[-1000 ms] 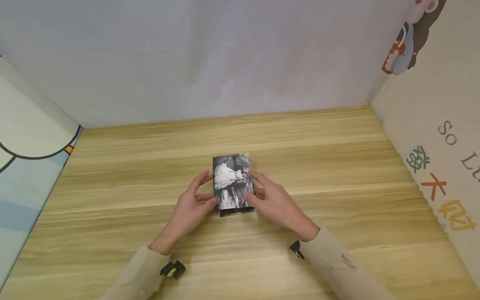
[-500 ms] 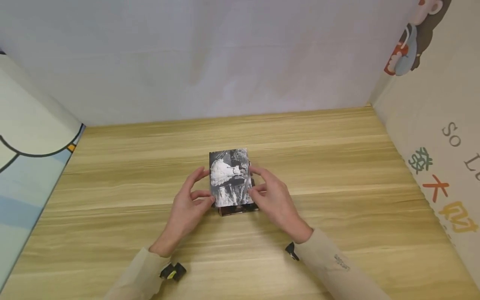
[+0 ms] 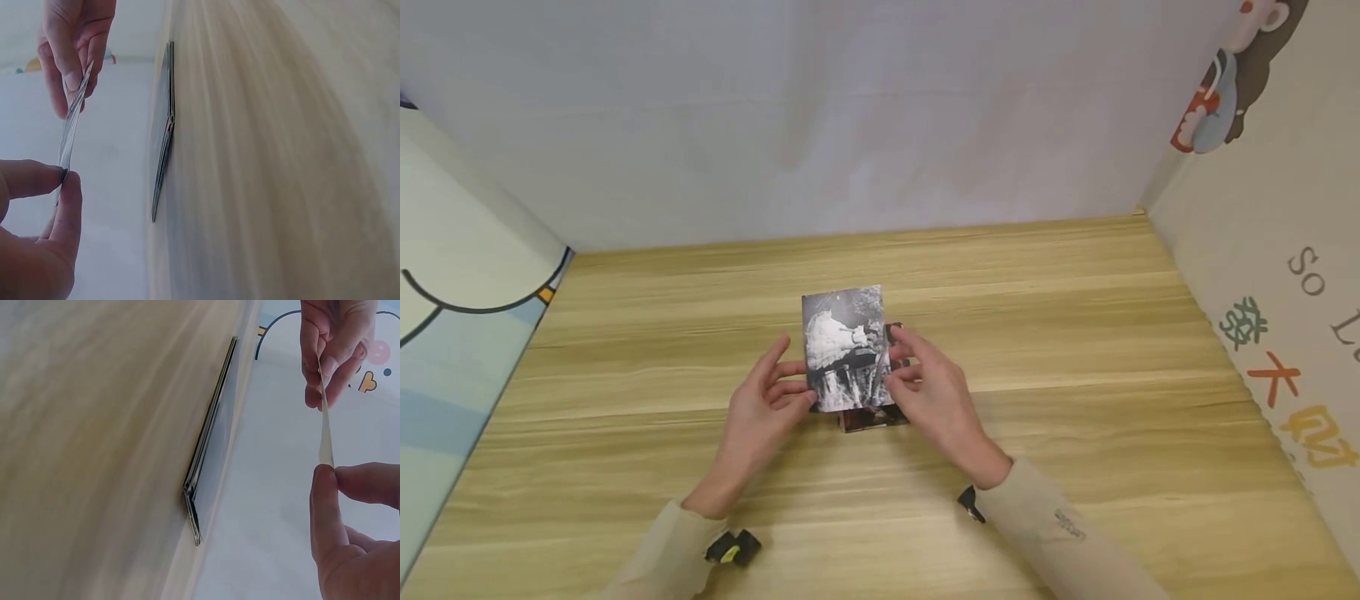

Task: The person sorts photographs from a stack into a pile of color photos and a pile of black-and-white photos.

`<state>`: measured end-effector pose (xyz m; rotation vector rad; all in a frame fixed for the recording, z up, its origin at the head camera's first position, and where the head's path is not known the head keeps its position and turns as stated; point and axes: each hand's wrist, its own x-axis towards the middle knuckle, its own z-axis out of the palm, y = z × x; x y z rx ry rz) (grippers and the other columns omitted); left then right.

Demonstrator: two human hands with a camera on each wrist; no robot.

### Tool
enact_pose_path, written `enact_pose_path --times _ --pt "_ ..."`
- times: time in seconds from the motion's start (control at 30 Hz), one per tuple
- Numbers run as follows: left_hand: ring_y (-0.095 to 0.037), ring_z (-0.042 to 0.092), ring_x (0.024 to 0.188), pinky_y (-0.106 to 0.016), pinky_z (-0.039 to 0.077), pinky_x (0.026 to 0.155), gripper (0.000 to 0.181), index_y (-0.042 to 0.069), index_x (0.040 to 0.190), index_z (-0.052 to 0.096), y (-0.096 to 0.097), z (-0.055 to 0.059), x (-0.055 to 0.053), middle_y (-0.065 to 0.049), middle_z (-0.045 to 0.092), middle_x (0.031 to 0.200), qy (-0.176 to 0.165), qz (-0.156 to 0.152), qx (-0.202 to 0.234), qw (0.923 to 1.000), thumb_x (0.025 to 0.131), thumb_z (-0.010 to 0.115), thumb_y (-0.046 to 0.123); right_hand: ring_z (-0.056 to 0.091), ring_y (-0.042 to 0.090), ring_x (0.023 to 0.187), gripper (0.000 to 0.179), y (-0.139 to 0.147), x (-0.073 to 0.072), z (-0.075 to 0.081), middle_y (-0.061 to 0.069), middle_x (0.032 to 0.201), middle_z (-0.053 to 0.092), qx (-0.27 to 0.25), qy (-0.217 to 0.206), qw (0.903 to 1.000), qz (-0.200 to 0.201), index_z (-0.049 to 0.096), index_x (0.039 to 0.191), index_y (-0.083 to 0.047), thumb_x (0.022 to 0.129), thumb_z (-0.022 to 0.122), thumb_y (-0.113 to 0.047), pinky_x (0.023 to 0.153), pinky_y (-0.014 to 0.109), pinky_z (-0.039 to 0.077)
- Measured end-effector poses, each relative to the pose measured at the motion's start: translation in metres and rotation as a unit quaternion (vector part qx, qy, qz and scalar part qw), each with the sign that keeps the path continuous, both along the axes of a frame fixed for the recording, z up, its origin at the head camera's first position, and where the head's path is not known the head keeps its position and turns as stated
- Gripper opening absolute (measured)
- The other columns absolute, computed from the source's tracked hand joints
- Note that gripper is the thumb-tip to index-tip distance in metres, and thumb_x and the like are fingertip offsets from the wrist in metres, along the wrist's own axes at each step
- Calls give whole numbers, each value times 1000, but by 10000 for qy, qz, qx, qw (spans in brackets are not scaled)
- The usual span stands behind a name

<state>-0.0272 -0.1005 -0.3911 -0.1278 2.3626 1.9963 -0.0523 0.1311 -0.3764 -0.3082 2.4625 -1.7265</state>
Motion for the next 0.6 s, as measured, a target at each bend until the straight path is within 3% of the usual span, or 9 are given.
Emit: enact_pose_path --times 0.2,0.37,0.6 --pt "-36 69 106 -24 60 88 68 -5 150 48 -3 0 2 -25 63 128 197 89 34 9998 86 69 -16 72 32 100 63 -5 1 1 19 121 66 -70 125 9999 17 52 147 1 87 73 9 81 26 62" --pt "-36 70 105 -25 60 89 62 -3 147 54 -7 -1 3 -24 65 125 401 192 -122 9989 88 70 -14 71 31 99 61 -10 2 2 19 120 65 -164 235 9996 43 55 144 3 87 73 11 86 26 61" --pt "-34 71 102 -22 60 85 54 -3 142 60 -15 -1 3 -22 67 121 667 496 -179 9964 90 70 -12 72 28 95 62 -19 2 3 17 117 67 -91 440 9990 80 56 144 1 85 75 9 81 26 62"
